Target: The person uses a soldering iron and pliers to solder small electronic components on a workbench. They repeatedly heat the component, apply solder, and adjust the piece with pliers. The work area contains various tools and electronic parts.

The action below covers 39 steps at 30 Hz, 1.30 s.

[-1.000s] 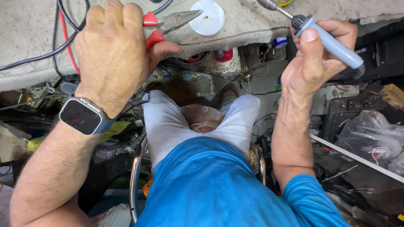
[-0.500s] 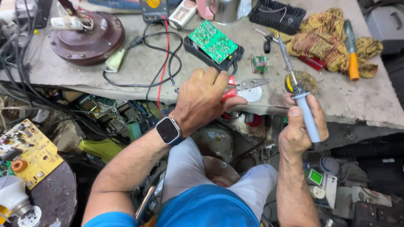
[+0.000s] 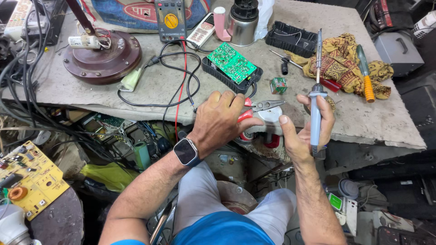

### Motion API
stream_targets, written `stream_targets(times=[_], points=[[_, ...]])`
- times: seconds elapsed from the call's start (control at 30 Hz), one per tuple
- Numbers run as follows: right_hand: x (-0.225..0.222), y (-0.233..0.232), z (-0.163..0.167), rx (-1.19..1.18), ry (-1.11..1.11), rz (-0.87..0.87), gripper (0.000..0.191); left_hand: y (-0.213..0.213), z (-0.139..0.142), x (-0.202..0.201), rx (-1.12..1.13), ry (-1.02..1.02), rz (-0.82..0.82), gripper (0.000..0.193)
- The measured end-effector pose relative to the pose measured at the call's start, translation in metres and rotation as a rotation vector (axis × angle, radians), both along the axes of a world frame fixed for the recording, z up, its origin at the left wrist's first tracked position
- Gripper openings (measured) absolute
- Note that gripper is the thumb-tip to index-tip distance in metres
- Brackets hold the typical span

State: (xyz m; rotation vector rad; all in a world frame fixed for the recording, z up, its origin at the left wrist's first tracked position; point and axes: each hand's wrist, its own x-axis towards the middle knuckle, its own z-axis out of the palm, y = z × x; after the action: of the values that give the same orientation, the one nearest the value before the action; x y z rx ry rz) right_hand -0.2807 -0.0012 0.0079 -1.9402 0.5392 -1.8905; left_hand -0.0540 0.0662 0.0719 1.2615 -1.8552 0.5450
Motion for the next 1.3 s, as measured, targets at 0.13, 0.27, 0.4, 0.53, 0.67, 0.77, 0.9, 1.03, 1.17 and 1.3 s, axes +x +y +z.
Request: stream_targets(times=[0.13, 0.27, 0.4, 0.53, 0.67, 0.77, 0.9, 1.03, 1.17, 1.3], points=[[0.011, 0.002, 0.001, -0.004, 0.011, 0.004, 0.077, -0.002, -0.004, 0.01, 0.012, -0.002, 0.01, 0.06], [0.02, 0.002, 0.0, -0.012, 0.027, 0.014, 0.081, -0.007, -0.011, 0.017, 0.035, 0.025, -0.004, 0.06], [0.027, 0.0, -0.002, -0.03, 0.047, -0.013, 0.08, -0.013, -0.02, 0.023, 0.054, 0.07, -0.002, 0.058], [0.028, -0.005, -0.002, -0.016, 0.021, -0.034, 0.077, -0.023, -0.027, 0.027, 0.078, 0.133, 0.009, 0.058], [0.026, -0.014, -0.002, -0.005, -0.001, -0.028, 0.077, -0.033, -0.031, 0.031, 0.065, 0.184, 0.002, 0.058], [0.024, -0.019, -0.005, -0.004, 0.01, -0.045, 0.079, -0.036, -0.034, 0.035, 0.059, 0.215, -0.021, 0.056], [0.025, -0.028, -0.009, 0.001, -0.005, -0.048, 0.079, -0.039, -0.037, 0.039, 0.051, 0.236, -0.037, 0.056], [0.029, -0.031, -0.005, 0.02, -0.035, -0.049, 0.078, -0.041, -0.036, 0.04, 0.069, 0.242, -0.036, 0.056], [0.034, -0.022, 0.013, 0.009, -0.096, -0.058, 0.079, -0.043, -0.035, 0.041, 0.086, 0.216, -0.022, 0.057], [0.03, -0.011, 0.047, -0.005, -0.162, -0.085, 0.081, -0.046, -0.037, 0.04, 0.096, 0.202, -0.005, 0.058]])
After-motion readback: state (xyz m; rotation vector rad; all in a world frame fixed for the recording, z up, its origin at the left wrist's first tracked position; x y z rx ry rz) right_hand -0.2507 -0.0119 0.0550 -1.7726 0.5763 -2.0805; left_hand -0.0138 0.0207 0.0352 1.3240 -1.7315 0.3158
